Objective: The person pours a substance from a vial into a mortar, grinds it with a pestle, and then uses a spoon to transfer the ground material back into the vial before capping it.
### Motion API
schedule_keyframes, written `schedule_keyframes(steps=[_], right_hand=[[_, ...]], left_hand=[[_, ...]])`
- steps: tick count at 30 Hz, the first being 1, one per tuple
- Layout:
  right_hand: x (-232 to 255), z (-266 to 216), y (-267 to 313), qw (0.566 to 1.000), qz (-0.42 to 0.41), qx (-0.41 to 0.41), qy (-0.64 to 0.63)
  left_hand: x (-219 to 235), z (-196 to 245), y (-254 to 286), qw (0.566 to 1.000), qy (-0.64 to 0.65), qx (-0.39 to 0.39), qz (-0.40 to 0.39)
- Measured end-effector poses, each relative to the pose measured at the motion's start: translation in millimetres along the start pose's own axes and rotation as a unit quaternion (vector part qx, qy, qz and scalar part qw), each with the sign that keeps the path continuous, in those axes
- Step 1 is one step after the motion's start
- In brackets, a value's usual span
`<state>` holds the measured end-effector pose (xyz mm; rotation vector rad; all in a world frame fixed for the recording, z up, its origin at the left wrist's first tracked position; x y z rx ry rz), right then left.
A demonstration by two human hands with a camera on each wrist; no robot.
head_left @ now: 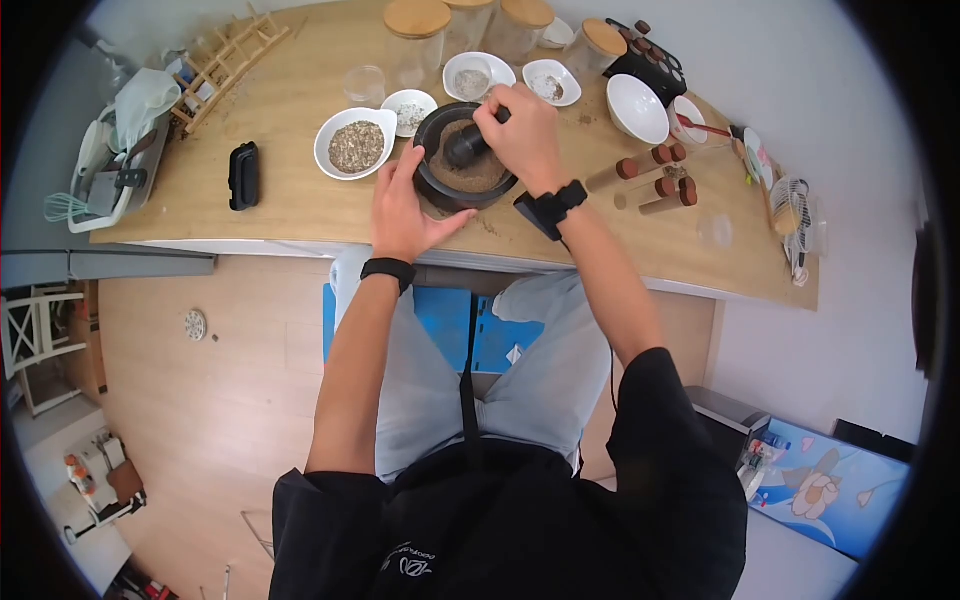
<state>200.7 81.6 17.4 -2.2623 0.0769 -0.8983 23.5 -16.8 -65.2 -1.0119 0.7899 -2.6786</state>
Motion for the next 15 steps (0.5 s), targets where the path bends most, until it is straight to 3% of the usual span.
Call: schedule_keyframes(steps=[3, 6, 8, 9, 11, 15], right_hand=[[0, 0, 4, 0.998, -0.039, -0.047, -0.014], [4, -1, -2, 0.999, 0.039, -0.001, 0.005], [2, 1, 0, 0.996, -0.075, -0.046, -0.008], [1, -1, 3, 0.996, -0.075, -0.050, -0.008], [2, -7, 0, 1.000, 0.008, -0.007, 0.022], [-2, 3, 4, 0.998, -0.056, -0.039, -0.008]], left_hand=[[-2, 0, -2, 1.000, 0.000, 0.007, 0.005], [-2, -1, -3, 1.000, 0.000, 0.000, 0.019], [-3, 1, 0, 0.999, 0.001, -0.002, 0.036], [-3, 2, 0, 0.999, -0.003, -0.005, 0.034], [-2, 1, -5, 0.999, -0.006, -0.014, 0.039], [-2, 0, 0, 1.000, 0.003, -0.005, 0.027]])
Point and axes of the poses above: each hand's wrist, its own y-axis away from the middle knuckle, its own x-axis out of the back of the hand, z = x × y, the point moved 2 cm from there along -y, towards the middle knuckle, and after that the axes turned 2 degrees about -y, right-handed, at the moved point
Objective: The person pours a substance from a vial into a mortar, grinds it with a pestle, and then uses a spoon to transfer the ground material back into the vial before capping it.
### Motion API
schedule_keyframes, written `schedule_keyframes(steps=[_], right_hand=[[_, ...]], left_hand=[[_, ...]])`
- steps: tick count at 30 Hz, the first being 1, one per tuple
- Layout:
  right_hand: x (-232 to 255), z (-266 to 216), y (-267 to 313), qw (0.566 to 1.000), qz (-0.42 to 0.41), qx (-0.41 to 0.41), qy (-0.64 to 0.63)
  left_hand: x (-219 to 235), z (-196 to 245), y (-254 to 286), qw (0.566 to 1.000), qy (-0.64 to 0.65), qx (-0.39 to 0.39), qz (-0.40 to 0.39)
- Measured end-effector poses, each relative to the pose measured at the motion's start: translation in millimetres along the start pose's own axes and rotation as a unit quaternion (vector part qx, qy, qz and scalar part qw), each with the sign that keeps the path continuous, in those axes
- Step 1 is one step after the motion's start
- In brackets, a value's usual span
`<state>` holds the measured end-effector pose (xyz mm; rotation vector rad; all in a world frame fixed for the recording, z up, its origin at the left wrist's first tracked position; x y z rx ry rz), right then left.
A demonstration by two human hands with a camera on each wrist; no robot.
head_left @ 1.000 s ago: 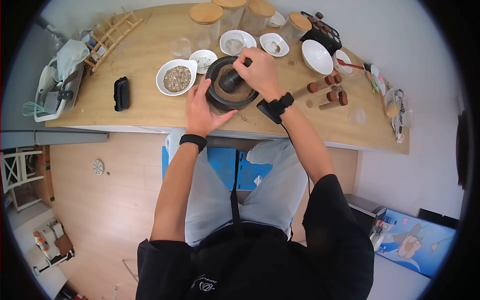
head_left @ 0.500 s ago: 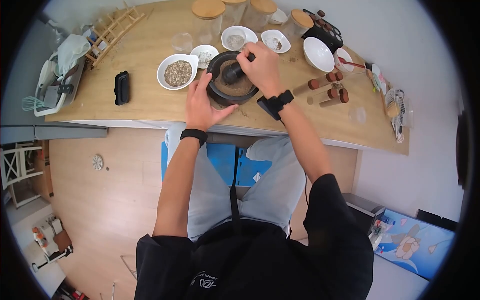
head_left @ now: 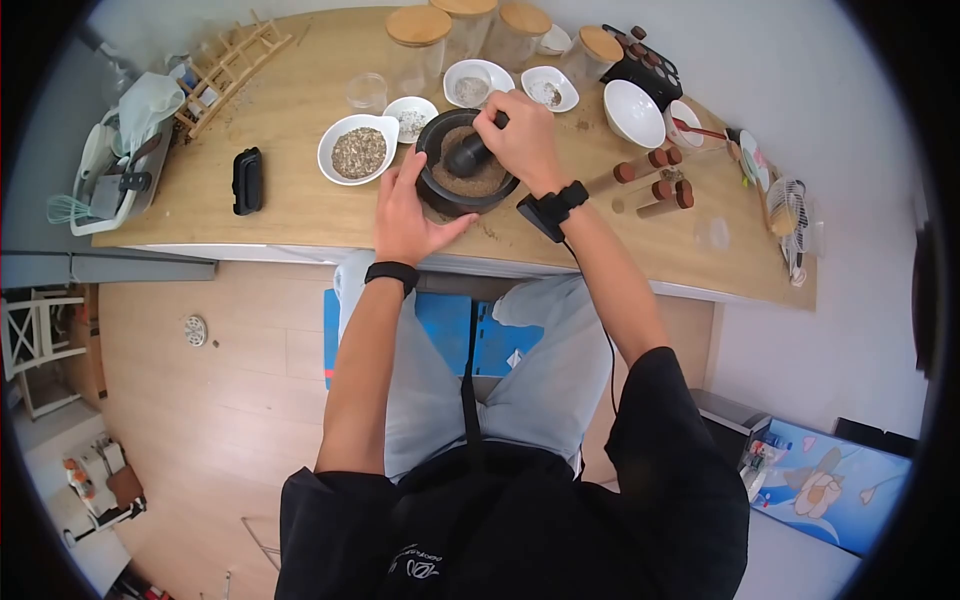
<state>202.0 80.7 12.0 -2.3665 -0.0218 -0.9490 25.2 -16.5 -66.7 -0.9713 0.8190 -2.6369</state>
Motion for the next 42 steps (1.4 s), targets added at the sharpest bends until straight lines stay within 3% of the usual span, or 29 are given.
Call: schedule_keyframes(steps=[2, 5, 7, 10, 13, 15, 17, 19, 21, 23, 25, 27, 30, 34, 37, 41, 42], right_hand=[[1, -3, 0, 0.998, 0.064, 0.008, 0.006], [6, -5, -6, 0.999, 0.027, 0.025, 0.000], [7, -10, -1, 0.996, 0.080, 0.025, 0.019], [2, -5, 5, 0.999, 0.016, -0.038, 0.007], [5, -8, -2, 0.996, 0.088, 0.016, 0.023], [1, -3, 0, 0.999, 0.028, -0.039, -0.003], [1, -3, 3, 1.000, 0.010, -0.026, -0.006], [3, -11, 4, 0.994, 0.108, 0.009, 0.029], [2, -10, -2, 0.997, 0.070, -0.009, 0.018], [6, -12, -1, 0.998, 0.050, 0.030, 0.008], [9, -11, 0, 0.995, 0.095, 0.023, 0.013], [1, -5, -1, 1.000, 0.016, 0.008, -0.022], [6, -14, 1, 0.996, 0.087, 0.031, 0.009], [2, -4, 5, 0.999, 0.041, -0.023, -0.010], [5, -5, 3, 0.994, 0.109, 0.021, 0.013], [0, -1, 8, 0.999, 0.037, -0.021, -0.016], [2, -4, 10, 0.996, 0.085, -0.014, -0.001]], left_hand=[[-1, -2, -5, 1.000, -0.001, -0.004, 0.008], [-2, -1, 3, 1.000, 0.004, 0.000, -0.023], [-2, -3, -1, 1.000, 0.005, 0.012, -0.025], [-3, -3, 0, 1.000, -0.004, -0.018, 0.002], [-2, -3, 0, 0.999, -0.004, 0.014, -0.029], [-2, -4, -2, 0.999, 0.000, 0.020, -0.028], [-3, -1, 0, 1.000, 0.006, 0.004, -0.009], [-1, 0, 1, 1.000, 0.007, 0.011, -0.024], [-1, -4, -5, 0.999, 0.000, 0.021, -0.033], [-1, 0, -2, 1.000, 0.006, -0.007, -0.001], [-5, -1, -3, 1.000, 0.013, -0.001, -0.014], [-2, -2, 1, 1.000, 0.016, 0.008, -0.025], [-6, -4, 2, 1.000, 0.012, -0.016, 0.001], [-5, -4, 4, 1.000, 0.006, 0.002, -0.019], [-4, -3, -1, 1.000, 0.012, -0.009, -0.001], [-4, -3, 1, 1.000, 0.007, 0.003, -0.015], [-4, -2, 1, 1.000, 0.000, -0.010, -0.006]])
Point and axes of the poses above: each hand's wrist, its own y-axis away from the middle knuckle, its own x-axis out of the back of the hand, z = x × y, the point moved 2 cm from there along -y, towards the middle knuckle, and after that the axes turned 2 degrees about -y, right-handed, at the moved point
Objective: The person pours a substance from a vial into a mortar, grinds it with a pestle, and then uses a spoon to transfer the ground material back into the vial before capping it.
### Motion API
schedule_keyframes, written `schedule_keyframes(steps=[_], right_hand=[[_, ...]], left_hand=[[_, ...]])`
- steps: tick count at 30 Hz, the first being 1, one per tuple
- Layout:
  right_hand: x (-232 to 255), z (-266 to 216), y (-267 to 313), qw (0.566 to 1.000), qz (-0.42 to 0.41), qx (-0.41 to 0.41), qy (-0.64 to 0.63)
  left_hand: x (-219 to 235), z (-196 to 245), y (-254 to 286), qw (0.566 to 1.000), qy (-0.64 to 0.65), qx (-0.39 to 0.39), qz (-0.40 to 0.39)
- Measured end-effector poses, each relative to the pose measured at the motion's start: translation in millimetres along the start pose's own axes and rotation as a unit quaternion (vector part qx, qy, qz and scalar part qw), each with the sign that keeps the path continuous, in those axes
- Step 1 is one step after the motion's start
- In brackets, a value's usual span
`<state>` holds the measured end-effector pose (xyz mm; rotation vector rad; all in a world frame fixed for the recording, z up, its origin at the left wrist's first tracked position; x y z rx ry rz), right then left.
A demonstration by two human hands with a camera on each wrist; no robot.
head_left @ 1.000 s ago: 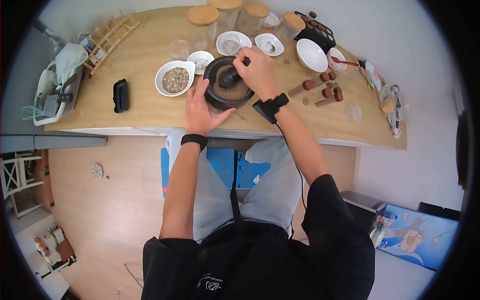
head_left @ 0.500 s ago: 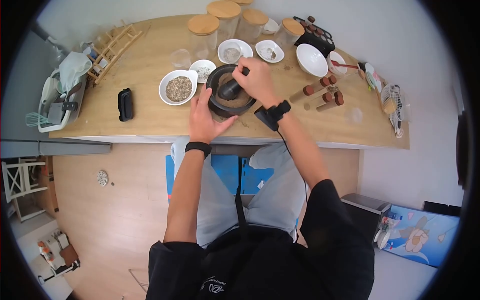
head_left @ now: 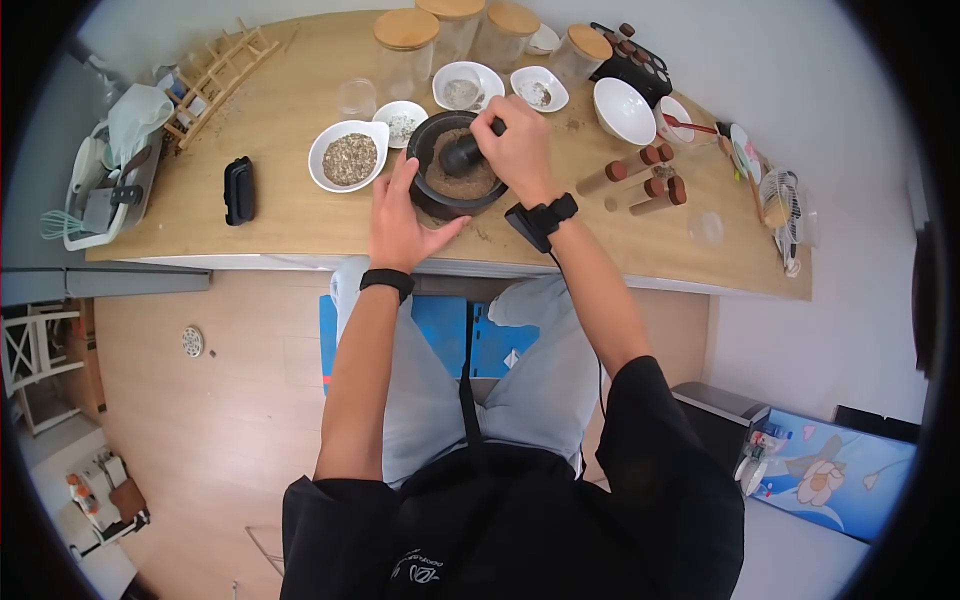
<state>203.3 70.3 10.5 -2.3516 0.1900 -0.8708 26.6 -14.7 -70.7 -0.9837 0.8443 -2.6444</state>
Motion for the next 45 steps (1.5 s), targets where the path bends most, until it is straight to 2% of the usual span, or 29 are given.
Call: schedule_keyframes(steps=[1, 3, 5, 6, 10, 13, 15, 16, 17, 19, 20, 22, 23, 25, 27, 29, 30, 33, 34, 38, 41, 45], right_hand=[[2, -3, -3, 0.999, 0.049, 0.014, 0.013], [-2, 0, -6, 1.000, 0.027, 0.003, 0.008], [-1, -1, -7, 0.999, -0.038, 0.005, -0.001], [0, -4, -6, 1.000, 0.009, 0.023, 0.014], [-4, -4, -4, 1.000, -0.015, 0.007, -0.005], [2, -4, -8, 0.999, 0.001, 0.047, 0.027], [-2, 1, -3, 1.000, 0.010, 0.011, -0.007], [-1, 1, -3, 0.999, -0.031, -0.010, -0.013], [0, 0, 1, 0.999, -0.033, -0.015, -0.012], [5, -2, -4, 0.999, 0.039, 0.020, 0.026], [4, -3, -7, 0.999, 0.041, 0.025, 0.026], [0, -5, -2, 1.000, -0.023, -0.005, 0.000], [0, -5, -1, 1.000, -0.025, -0.009, -0.001], [2, -8, -6, 0.998, 0.045, 0.032, 0.026], [0, -5, -10, 0.997, 0.068, 0.017, 0.031], [-2, 0, -8, 0.999, -0.039, 0.034, -0.004], [-1, 1, -1, 0.999, -0.039, 0.029, -0.003], [0, -1, -3, 0.999, 0.045, 0.010, 0.018], [-2, -3, -2, 1.000, -0.005, 0.003, -0.002], [2, -6, -7, 0.999, 0.020, 0.033, 0.034], [-3, -3, 1, 1.000, 0.001, -0.008, 0.005], [1, 0, -9, 0.997, 0.068, 0.003, 0.021]], left_hand=[[0, 1, 0, 1.000, 0.000, 0.001, 0.003], [0, -1, 0, 1.000, 0.007, 0.008, -0.011], [0, -2, 2, 1.000, 0.003, 0.008, -0.009], [-1, -1, 1, 1.000, 0.000, 0.001, -0.001], [1, -1, 2, 1.000, 0.017, 0.009, -0.009], [0, 1, -1, 1.000, -0.001, 0.004, -0.004], [1, 0, 0, 1.000, 0.007, 0.021, -0.020], [2, -1, 1, 0.999, 0.007, 0.024, -0.022], [2, 0, 2, 1.000, 0.002, 0.020, -0.018], [1, 3, -3, 1.000, -0.001, 0.009, -0.006], [2, 3, -2, 1.000, 0.001, 0.018, -0.016], [1, 1, -2, 0.999, 0.001, 0.032, -0.027], [0, 0, -2, 1.000, -0.004, 0.018, -0.014], [1, 2, 0, 1.000, -0.008, 0.002, -0.001], [1, 1, 0, 1.000, -0.003, 0.017, -0.016], [3, 2, -3, 1.000, -0.010, 0.020, -0.016], [3, 4, -2, 1.000, -0.015, 0.019, -0.016], [1, 0, -1, 1.000, -0.014, 0.006, 0.004], [1, -1, -3, 1.000, -0.016, 0.007, 0.004], [1, 3, 0, 1.000, -0.008, 0.018, -0.015], [1, 1, 0, 1.000, -0.006, 0.016, -0.011], [0, 1, -3, 1.000, -0.006, 0.009, -0.001]])
Point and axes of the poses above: each hand's wrist, its own y-axis away from the middle knuckle, its own x-axis out of the back of the hand, z = x × y, the point moved 2 cm from there along -y, towards the middle knuckle, and after that the axes turned 2 degrees about -y, right-handed, at the moved point
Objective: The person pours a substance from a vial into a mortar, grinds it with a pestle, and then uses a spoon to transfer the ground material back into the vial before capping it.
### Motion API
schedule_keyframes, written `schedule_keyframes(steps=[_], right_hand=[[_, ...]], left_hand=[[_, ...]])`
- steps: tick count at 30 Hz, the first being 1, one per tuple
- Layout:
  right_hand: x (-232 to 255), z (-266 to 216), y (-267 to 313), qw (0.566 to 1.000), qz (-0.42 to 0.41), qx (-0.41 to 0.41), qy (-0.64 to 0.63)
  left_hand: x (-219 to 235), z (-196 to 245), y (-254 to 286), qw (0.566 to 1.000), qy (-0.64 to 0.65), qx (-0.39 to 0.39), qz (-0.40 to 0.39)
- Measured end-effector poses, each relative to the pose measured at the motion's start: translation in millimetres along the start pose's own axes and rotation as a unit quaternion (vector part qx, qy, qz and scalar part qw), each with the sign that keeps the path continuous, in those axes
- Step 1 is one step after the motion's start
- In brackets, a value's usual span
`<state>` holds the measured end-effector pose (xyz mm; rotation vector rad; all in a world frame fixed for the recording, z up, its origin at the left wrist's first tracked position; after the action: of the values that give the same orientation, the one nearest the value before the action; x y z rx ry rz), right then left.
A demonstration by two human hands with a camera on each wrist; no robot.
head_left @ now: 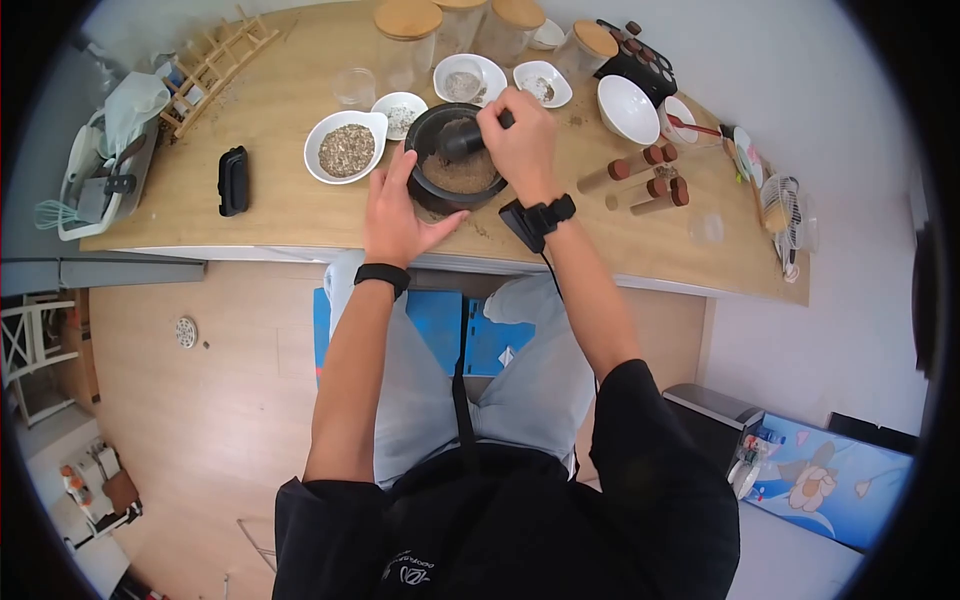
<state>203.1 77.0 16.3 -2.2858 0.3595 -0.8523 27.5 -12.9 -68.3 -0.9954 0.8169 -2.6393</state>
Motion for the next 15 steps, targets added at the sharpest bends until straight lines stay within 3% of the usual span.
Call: schedule_keyframes(steps=[2, 4, 6, 7, 11, 13, 15], right_hand=[[-1.4, -1.4, 4.1, 0.994, -0.105, -0.005, -0.016], [0.0, -1.2, 5.5, 0.995, -0.102, 0.004, -0.003], [-2.1, -0.3, 6.0, 1.000, -0.025, -0.006, 0.005], [-3.4, -1.6, 6.2, 0.997, -0.071, -0.003, -0.003], [2.5, -3.2, 1.9, 0.998, -0.054, 0.030, 0.009], [0.2, -4.1, 6.8, 0.995, -0.097, -0.017, -0.010], [2.2, -1.2, 5.3, 0.997, -0.080, -0.001, 0.001]], left_hand=[[0.4, -0.7, 4.8, 1.000, 0.005, 0.008, -0.009], [-0.8, -1.1, 3.0, 1.000, -0.008, 0.001, -0.006], [0.0, 0.0, 1.1, 1.000, -0.001, 0.007, -0.010], [0.4, -0.5, 2.7, 1.000, 0.005, 0.019, -0.020], [-1.0, -0.8, 1.2, 1.000, -0.012, -0.004, -0.003], [0.2, -0.8, 2.3, 1.000, 0.002, -0.006, -0.001], [-0.1, 0.8, 5.4, 1.000, -0.007, 0.001, -0.008]])
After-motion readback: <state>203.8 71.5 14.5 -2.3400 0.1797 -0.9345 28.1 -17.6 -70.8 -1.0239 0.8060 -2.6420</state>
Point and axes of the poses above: each hand's wrist, its own y-axis away from the middle knuckle, its own x-axis out of the back of the hand, z = x × y, the point moved 2 cm from there along -y, towards the middle knuckle, and after that the axes turned 2 degrees about -y, right-handed, at the moved point
